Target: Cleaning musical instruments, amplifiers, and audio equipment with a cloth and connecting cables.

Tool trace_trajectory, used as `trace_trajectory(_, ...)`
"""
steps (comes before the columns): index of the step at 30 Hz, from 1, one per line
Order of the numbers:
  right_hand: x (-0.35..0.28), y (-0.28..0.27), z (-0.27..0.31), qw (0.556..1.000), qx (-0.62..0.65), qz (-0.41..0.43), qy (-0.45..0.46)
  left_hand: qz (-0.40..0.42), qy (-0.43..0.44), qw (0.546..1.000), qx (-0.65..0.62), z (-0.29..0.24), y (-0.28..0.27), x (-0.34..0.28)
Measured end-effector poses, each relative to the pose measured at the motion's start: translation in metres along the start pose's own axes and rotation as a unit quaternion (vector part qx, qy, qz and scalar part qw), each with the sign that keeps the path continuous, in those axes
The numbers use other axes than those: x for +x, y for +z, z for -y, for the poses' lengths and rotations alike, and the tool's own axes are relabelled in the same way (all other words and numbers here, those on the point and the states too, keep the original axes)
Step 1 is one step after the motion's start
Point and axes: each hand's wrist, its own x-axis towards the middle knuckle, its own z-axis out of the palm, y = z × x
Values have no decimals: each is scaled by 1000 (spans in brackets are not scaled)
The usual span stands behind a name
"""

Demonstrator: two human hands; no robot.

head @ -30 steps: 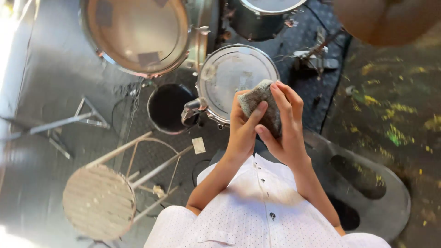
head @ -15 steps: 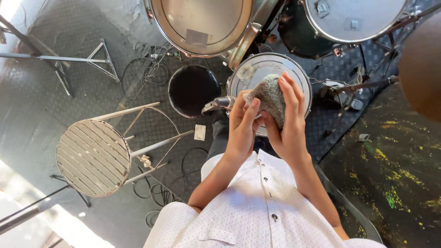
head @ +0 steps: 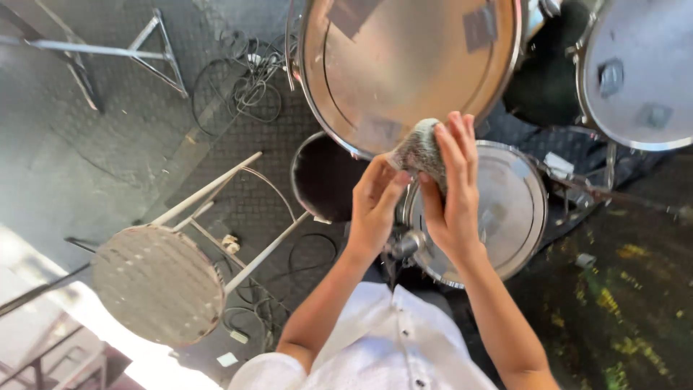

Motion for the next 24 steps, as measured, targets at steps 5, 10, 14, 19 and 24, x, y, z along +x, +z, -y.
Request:
trace_trajectory(5,78,70,-81,999,14,30,18,-67,22,994,84,19,-45,102)
trace_trajectory(10,136,118,-160,999,-44,-8,22,-43,185,969,155,46,-80,184)
trace_trajectory(14,161,153,-173,988,-150,-36,15,-50,286,894,342,48,-95,232)
trace_trajectory(19,82,161,-208,990,-96,57,-81,-62,328,846,416,55,-99,242)
trace_trajectory(24,136,111,-225,982,-185,-43,7,-58,301,836,456,51,-96,241)
